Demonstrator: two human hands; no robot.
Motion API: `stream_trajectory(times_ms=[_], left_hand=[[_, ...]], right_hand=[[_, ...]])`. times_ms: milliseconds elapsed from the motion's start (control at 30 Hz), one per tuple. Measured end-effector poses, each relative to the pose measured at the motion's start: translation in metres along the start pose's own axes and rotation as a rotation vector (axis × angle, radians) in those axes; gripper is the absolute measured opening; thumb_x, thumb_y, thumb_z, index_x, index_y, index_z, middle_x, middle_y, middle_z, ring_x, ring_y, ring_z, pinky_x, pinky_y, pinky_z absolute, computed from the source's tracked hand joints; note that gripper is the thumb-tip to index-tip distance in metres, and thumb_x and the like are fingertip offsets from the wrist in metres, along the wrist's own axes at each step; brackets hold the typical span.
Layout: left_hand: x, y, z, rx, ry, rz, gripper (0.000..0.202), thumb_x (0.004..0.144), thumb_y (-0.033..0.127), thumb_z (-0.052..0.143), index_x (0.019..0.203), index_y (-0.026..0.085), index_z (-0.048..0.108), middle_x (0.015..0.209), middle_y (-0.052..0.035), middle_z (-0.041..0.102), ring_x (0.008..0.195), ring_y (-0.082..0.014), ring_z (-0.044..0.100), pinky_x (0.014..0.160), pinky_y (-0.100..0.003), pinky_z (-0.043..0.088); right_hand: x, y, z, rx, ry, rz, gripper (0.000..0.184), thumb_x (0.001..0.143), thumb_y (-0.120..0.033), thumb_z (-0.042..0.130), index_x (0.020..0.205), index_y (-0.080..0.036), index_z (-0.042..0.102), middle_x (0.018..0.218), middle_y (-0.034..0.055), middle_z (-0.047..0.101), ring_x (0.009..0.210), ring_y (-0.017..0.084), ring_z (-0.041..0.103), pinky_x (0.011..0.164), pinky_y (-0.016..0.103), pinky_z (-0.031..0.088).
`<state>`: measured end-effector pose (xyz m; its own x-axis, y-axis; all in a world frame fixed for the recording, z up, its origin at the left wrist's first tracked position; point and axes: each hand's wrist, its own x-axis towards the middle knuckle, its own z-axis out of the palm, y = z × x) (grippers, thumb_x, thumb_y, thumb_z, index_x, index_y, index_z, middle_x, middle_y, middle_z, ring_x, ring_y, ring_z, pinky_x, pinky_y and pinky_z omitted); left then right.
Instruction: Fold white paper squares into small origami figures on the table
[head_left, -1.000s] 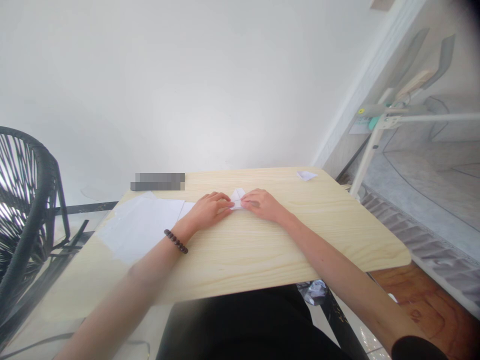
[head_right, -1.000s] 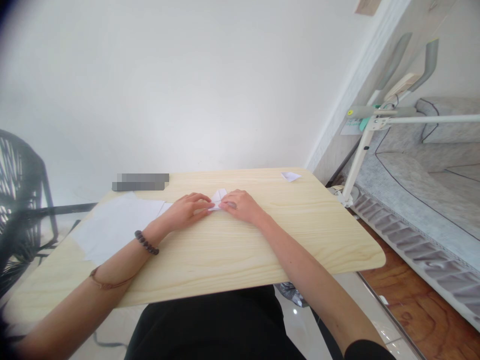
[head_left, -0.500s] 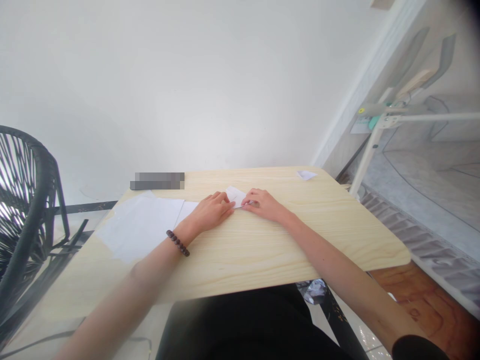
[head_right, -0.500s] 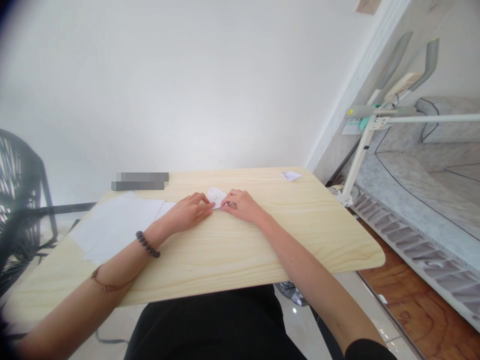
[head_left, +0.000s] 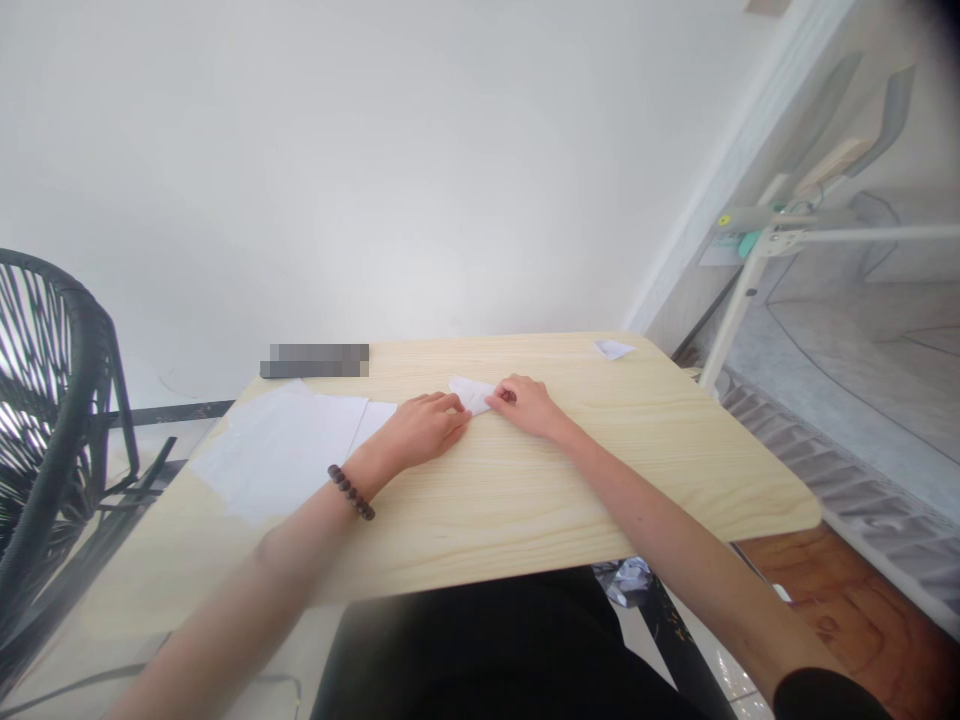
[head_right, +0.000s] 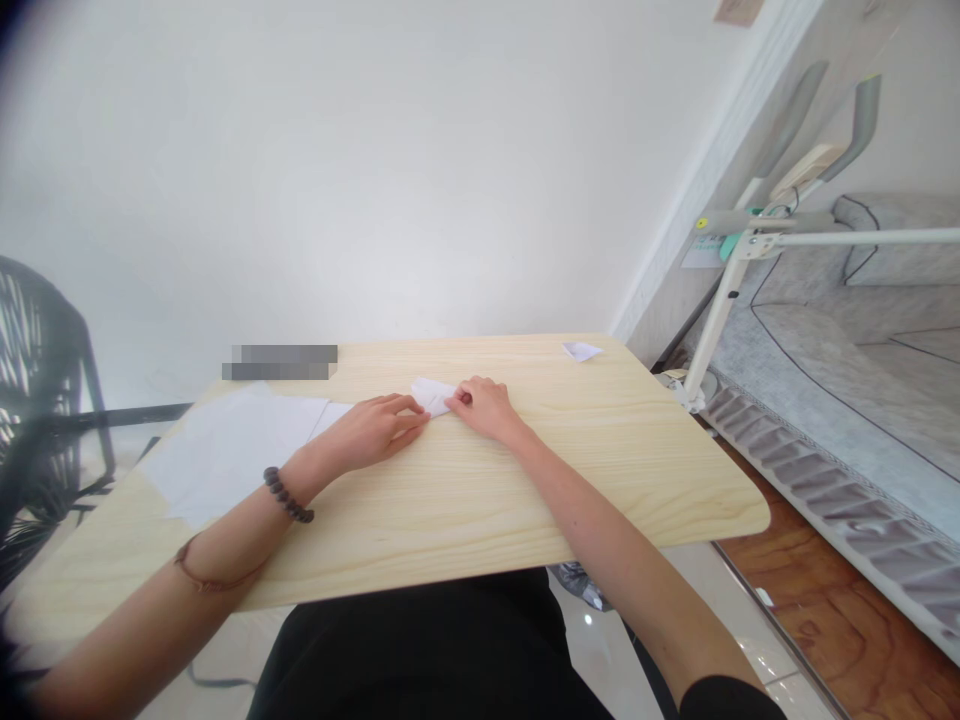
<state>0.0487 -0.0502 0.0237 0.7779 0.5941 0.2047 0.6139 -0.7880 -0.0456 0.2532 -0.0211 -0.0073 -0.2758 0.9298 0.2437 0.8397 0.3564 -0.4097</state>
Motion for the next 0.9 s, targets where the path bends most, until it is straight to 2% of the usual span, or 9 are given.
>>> stream_trajectory(times_ms=[233, 400, 633, 900], left_hand=[[-0.0001, 0.0013, -0.0046, -0.004, -0.02, 0.024, 0.029, 0.086, 0.027, 0.033, 0.097, 0.02, 0.059, 0.095, -0.0051, 0.057, 0.084, -0.016, 0.053, 0.077, -0.029, 0.04], [0.0003, 0.0034, -0.0077, -0.005, -0.025, 0.037, 0.029, 0.085, 0.026, 0.034, 0.101, 0.018, 0.056, 0.086, -0.0054, 0.058, 0.084, -0.0166, 0.053, 0.076, -0.029, 0.04], [0.0014, 0.0065, -0.0061, 0.044, -0.022, 0.026, 0.033, 0.085, 0.026, 0.033, 0.112, 0.017, 0.049, 0.083, -0.0061, 0.056, 0.078, -0.0165, 0.053, 0.072, -0.029, 0.041], [0.0019, 0.0096, -0.0052, 0.103, -0.029, 0.051, 0.031, 0.086, 0.026, 0.031, 0.108, 0.02, 0.052, 0.088, -0.0055, 0.054, 0.075, -0.0157, 0.052, 0.067, -0.029, 0.041]], right_hand=[[-0.0017, -0.0005, 0.0019, -0.064, -0.002, 0.023, 0.026, 0.077, -0.043, 0.045, 0.074, -0.02, 0.058, 0.085, 0.0036, 0.054, 0.085, 0.016, 0.048, 0.077, 0.03, 0.032], [-0.0025, 0.0012, 0.0032, -0.081, 0.012, 0.006, 0.027, 0.077, -0.043, 0.046, 0.074, -0.018, 0.058, 0.096, 0.0059, 0.048, 0.09, 0.016, 0.047, 0.082, 0.03, 0.033], [-0.0023, 0.0025, 0.0025, -0.065, 0.029, -0.031, 0.025, 0.077, -0.04, 0.048, 0.071, -0.017, 0.056, 0.09, 0.0067, 0.048, 0.087, 0.016, 0.049, 0.081, 0.03, 0.037], [-0.0031, 0.002, 0.0016, -0.074, 0.026, -0.034, 0.025, 0.077, -0.04, 0.048, 0.071, -0.017, 0.056, 0.089, 0.0068, 0.049, 0.086, 0.016, 0.05, 0.08, 0.029, 0.037]])
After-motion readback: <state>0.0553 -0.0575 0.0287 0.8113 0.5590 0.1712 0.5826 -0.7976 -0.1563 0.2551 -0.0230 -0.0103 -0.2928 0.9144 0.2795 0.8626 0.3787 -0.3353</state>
